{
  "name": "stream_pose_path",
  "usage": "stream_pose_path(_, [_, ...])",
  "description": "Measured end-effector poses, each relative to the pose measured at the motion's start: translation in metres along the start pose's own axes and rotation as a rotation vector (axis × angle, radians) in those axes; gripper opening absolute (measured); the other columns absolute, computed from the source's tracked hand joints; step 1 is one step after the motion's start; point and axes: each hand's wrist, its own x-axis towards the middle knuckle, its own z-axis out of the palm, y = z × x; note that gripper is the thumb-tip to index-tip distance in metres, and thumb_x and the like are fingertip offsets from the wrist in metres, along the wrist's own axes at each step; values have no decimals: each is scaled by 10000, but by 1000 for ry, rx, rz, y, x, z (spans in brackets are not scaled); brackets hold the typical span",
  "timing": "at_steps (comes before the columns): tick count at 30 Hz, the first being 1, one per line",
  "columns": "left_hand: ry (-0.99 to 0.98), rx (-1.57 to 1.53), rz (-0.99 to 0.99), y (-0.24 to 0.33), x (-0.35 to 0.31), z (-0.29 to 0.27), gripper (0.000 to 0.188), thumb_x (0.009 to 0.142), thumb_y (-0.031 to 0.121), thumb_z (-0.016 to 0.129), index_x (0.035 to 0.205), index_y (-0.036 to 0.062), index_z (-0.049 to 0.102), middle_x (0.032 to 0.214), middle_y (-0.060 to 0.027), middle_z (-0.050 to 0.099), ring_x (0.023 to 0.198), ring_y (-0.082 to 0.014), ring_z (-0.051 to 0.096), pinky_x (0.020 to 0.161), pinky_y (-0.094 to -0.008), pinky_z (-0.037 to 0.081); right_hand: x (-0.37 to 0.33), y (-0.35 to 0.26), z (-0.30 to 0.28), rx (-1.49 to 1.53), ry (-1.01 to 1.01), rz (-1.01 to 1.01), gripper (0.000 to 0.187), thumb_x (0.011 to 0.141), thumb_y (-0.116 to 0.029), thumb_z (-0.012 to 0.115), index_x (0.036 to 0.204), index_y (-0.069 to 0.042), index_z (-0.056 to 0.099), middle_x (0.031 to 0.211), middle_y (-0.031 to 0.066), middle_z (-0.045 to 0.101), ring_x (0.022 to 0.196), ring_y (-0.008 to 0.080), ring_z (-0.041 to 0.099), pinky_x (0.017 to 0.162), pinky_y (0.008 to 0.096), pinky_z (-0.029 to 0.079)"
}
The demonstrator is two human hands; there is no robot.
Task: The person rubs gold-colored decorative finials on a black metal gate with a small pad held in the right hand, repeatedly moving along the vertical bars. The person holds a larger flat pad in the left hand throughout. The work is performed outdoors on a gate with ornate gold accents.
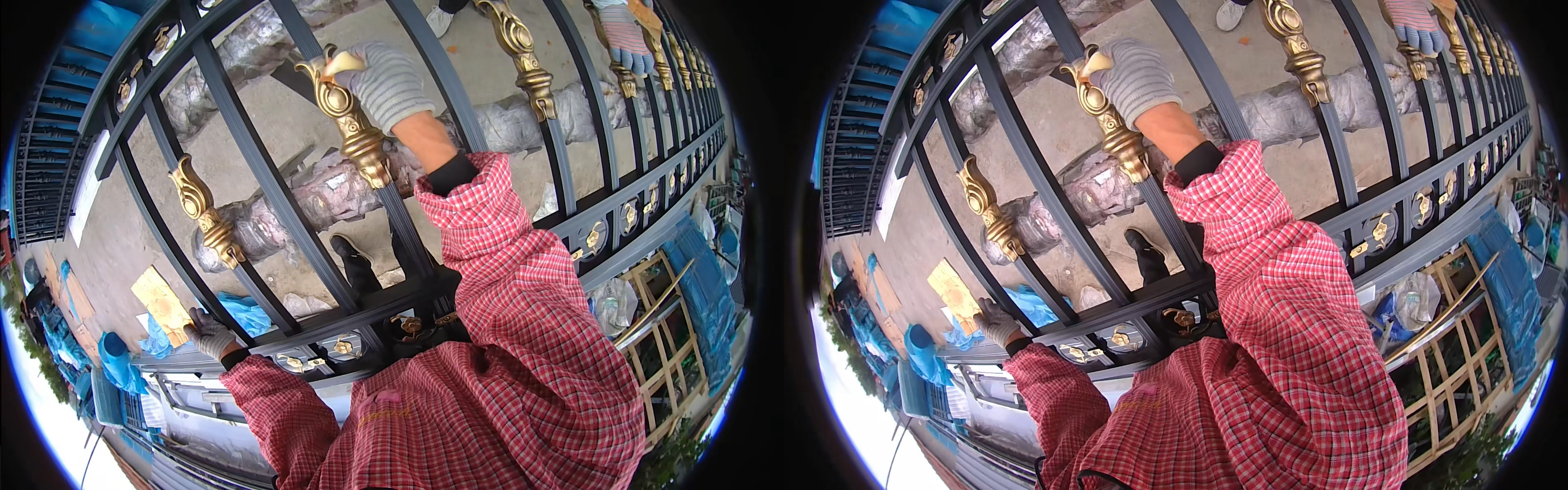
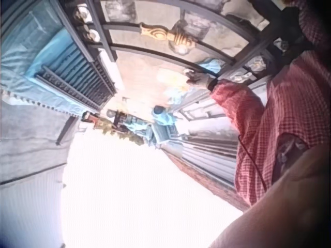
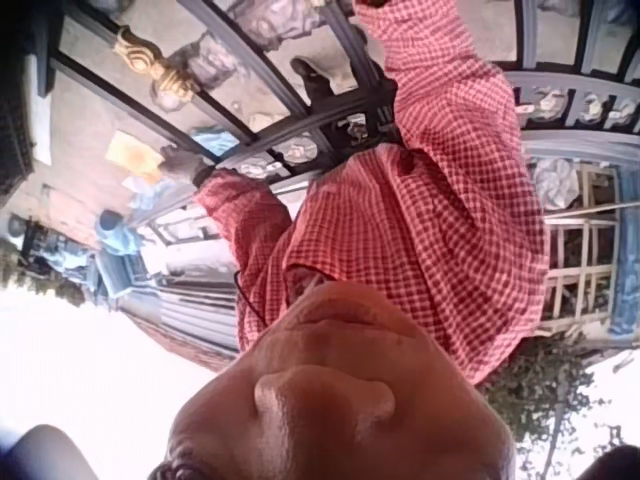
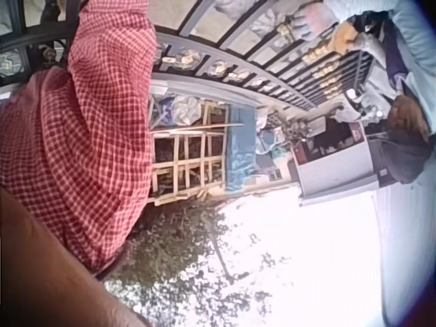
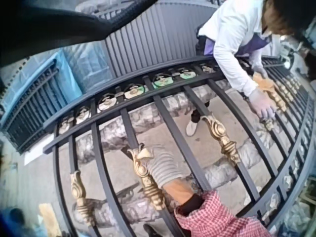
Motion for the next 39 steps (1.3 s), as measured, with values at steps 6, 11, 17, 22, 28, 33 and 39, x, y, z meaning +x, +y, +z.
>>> stream_pose_path(6, [-151,-117,-66,21,-28,5,269,778,189,564,904,-48,543,864,-161,602,782,-232,584,628,-283,501,14,13,0,-179,-274,116,279,674,-241,621,857,-32,595,819,174,588,769,321,565,675,368,451])
stream_pose_path(11, [-184,-82,-55,18,-73,50,202,778,179,565,794,-21,542,718,-122,590,581,-179,510,508,-232,432,25,2,5,-184,-245,126,246,702,-220,577,863,-36,598,820,186,581,745,328,566,658,386,452])
stream_pose_path(17, [-309,-34,-97,24,-90,60,260,800,251,539,825,-8,529,748,-97,574,581,-156,477,531,-239,408,-4,-9,-23,-123,-418,62,253,662,-176,618,871,-40,578,826,164,579,772,309,557,688,359,436])
stream_pose_path(22, [-369,-57,-153,13,-88,70,265,798,253,539,841,-8,540,753,-112,592,593,-192,526,535,-264,447,0,12,-4,-59,-163,-57,244,653,-87,591,891,-39,565,840,158,575,791,313,551,714,346,435])
stream_pose_path(28, [-372,-39,-165,12,-92,73,272,812,247,516,876,-16,546,810,-147,609,641,-237,578,554,-304,482,-40,8,-33,-148,-487,23,229,681,-133,587,893,-49,568,817,152,571,788,298,553,708,346,438])
stream_pose_path(33, [-500,-33,-232,18,-98,79,291,817,261,508,871,-23,541,783,-134,609,655,-228,584,568,-287,476,-30,14,-38,-8,-356,135,301,670,-183,637,927,-51,551,851,152,578,790,289,558,698,340,432])
stream_pose_path(39, [-377,4,-130,19,-103,70,269,804,266,530,836,-1,547,779,-114,606,618,-183,535,547,-267,448,-25,34,-14,-109,-511,173,274,658,-164,655,885,-39,568,824,153,590,724,290,561,666,325,440])
